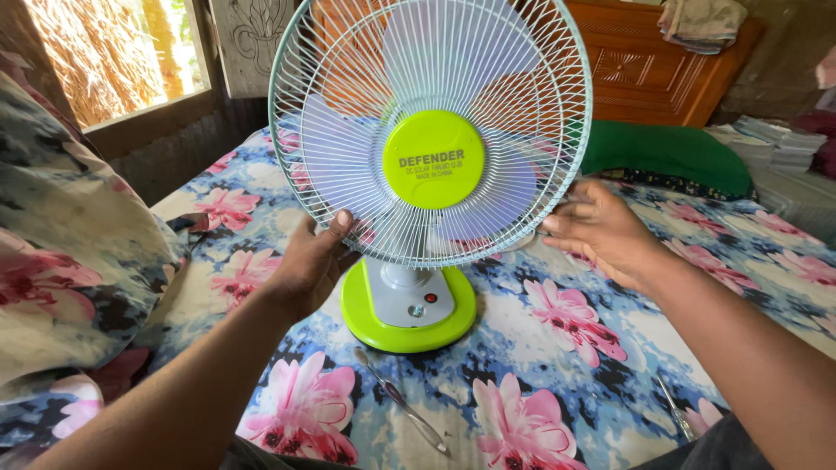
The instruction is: The person reassembles a small electric fan by attaching the fan blade to the motor shaft, securing it with a nut, and then mounting both the front and rear wire cages. They use a screwdriver to tighten the fasteners and align the cages.
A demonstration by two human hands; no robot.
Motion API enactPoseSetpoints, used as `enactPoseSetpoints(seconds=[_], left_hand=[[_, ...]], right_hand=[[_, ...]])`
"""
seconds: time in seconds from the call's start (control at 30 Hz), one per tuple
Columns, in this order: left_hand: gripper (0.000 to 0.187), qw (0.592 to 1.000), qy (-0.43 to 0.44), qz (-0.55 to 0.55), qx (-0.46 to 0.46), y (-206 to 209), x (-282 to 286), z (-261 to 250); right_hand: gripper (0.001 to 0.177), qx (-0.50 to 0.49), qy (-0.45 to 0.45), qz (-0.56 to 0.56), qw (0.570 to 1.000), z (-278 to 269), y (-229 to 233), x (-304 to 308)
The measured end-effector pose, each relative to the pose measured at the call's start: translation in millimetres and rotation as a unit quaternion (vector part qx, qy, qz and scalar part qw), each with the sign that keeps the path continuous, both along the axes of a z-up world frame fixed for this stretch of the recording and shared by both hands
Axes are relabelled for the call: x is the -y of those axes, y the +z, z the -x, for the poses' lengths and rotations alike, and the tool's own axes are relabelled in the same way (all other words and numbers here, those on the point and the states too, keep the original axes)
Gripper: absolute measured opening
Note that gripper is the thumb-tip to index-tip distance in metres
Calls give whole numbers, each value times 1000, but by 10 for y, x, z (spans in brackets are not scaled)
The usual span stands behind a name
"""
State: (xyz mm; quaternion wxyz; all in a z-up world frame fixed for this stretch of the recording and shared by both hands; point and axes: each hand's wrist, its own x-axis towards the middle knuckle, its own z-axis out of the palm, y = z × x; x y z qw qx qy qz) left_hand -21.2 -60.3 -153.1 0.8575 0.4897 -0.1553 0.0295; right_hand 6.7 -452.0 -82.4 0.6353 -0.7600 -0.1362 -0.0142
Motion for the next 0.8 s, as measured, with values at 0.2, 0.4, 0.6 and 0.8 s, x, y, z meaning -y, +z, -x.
enactPoseSetpoints(seconds=[0.2, 0.4, 0.6, 0.8], left_hand=[[67, 995, 8, -44, -94, -130, 64, 95], [65, 992, 28, -30, -117, -153, 81, 77], [67, 992, 24, -26, -125, -204, 100, 89], [68, 989, 19, -44, -138, -154, 138, 141]], right_hand=[[48, -162, -24, 214, 963, -327, -409, 924], [41, -392, -64, 426, 812, -673, -1482, 1888], [36, -533, -40, 408, 740, -812, -2497, 1940], [31, -587, -41, 376, 716, -792, -2813, 1924]])
